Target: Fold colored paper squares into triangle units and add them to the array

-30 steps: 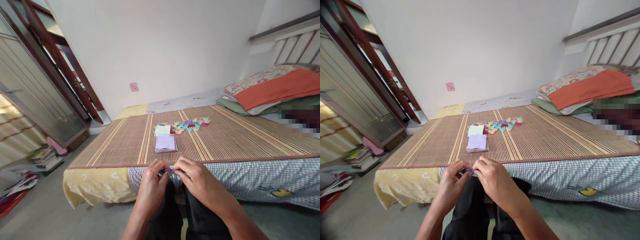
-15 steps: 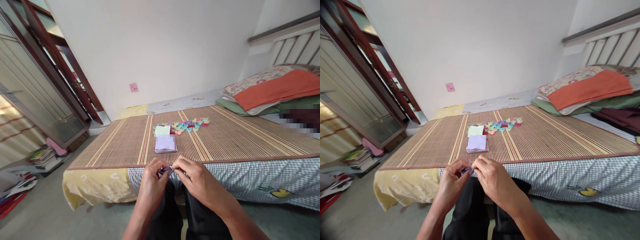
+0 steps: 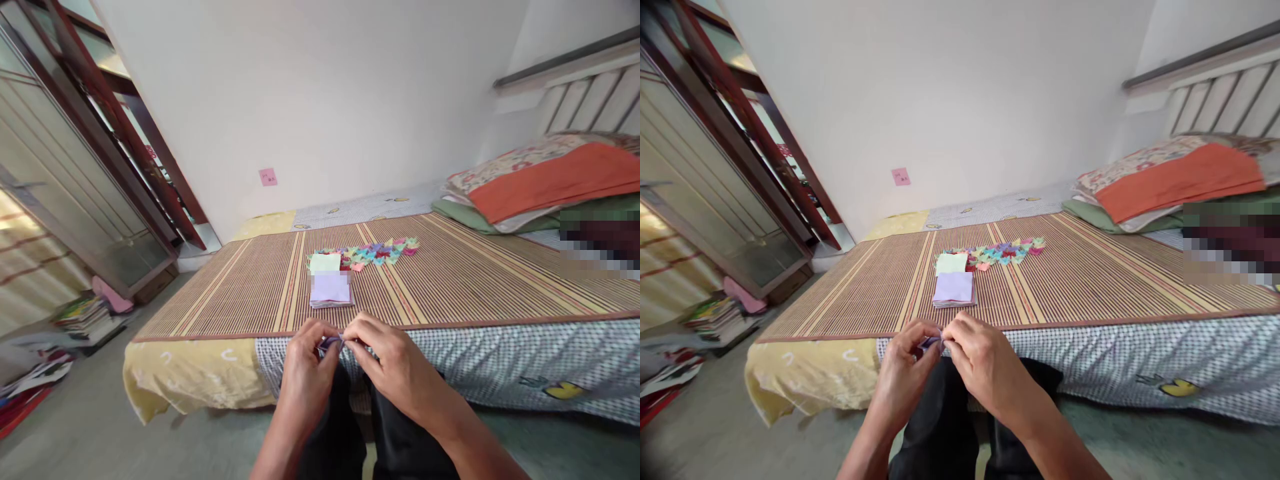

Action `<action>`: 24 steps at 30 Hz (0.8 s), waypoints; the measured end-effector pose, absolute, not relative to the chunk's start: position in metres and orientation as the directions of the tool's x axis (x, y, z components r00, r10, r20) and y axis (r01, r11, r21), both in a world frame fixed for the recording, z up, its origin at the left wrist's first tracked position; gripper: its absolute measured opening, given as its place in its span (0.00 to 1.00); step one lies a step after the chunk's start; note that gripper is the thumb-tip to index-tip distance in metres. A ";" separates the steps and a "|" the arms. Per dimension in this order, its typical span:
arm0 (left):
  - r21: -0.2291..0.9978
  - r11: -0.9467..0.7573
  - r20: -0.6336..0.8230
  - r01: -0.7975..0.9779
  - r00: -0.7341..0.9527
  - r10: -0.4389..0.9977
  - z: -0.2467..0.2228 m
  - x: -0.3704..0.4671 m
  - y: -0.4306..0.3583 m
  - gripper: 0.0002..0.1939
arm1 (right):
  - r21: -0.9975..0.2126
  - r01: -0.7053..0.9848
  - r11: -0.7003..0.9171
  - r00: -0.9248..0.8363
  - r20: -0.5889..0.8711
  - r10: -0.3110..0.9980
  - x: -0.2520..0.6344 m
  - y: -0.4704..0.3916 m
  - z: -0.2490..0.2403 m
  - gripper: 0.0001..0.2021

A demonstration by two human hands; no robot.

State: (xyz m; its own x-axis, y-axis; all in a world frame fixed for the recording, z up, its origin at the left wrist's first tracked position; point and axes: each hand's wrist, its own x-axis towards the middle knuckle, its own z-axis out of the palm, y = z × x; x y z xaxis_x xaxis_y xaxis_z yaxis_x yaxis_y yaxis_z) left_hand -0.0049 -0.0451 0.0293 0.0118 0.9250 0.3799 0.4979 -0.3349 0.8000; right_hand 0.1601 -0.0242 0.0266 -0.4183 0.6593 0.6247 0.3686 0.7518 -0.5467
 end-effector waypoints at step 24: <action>0.983 -0.150 0.158 0.105 -0.072 0.985 0.026 -0.015 -0.044 0.20 | -0.425 0.480 0.768 -0.512 0.575 0.638 0.168 -0.027 0.024 0.13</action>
State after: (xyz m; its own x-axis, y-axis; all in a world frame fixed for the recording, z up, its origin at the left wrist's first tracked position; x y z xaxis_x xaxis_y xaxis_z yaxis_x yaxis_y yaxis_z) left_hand -0.0148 -0.0442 0.0261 -0.0720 0.9848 0.1578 0.1053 -0.1498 0.9831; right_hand 0.1676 -0.0272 0.0237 -0.5117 0.6381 0.5754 0.4797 0.7678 -0.4248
